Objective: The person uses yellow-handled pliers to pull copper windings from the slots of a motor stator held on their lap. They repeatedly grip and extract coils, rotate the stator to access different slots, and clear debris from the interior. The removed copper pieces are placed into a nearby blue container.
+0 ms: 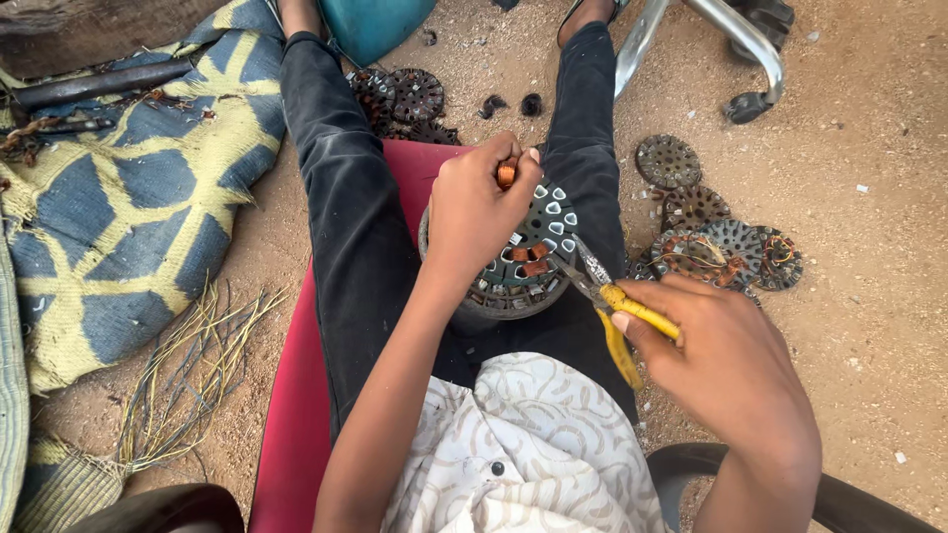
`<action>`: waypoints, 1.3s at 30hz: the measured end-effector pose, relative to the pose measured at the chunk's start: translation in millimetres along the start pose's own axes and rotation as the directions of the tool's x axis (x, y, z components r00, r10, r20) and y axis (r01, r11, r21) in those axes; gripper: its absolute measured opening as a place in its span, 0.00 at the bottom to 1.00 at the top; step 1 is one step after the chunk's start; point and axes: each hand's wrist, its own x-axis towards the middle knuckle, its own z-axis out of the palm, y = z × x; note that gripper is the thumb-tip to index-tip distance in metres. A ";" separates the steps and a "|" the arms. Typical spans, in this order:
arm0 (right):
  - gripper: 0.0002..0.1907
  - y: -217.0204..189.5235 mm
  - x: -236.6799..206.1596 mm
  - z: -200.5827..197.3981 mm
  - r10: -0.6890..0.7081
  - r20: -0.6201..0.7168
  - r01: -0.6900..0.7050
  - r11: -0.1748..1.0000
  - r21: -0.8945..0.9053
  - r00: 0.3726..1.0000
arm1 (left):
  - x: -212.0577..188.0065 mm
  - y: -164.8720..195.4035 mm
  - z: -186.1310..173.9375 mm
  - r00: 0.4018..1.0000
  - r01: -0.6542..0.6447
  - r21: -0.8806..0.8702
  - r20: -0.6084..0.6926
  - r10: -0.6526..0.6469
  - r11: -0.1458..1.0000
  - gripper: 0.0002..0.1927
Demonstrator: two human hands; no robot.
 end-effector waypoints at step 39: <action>0.14 22.5 23.6 108.9 -0.126 -0.421 0.303 0.872 0.385 0.898 | -7.7 5.6 -18.8 0.967 -0.194 -0.183 0.130 0.219 0.964 0.13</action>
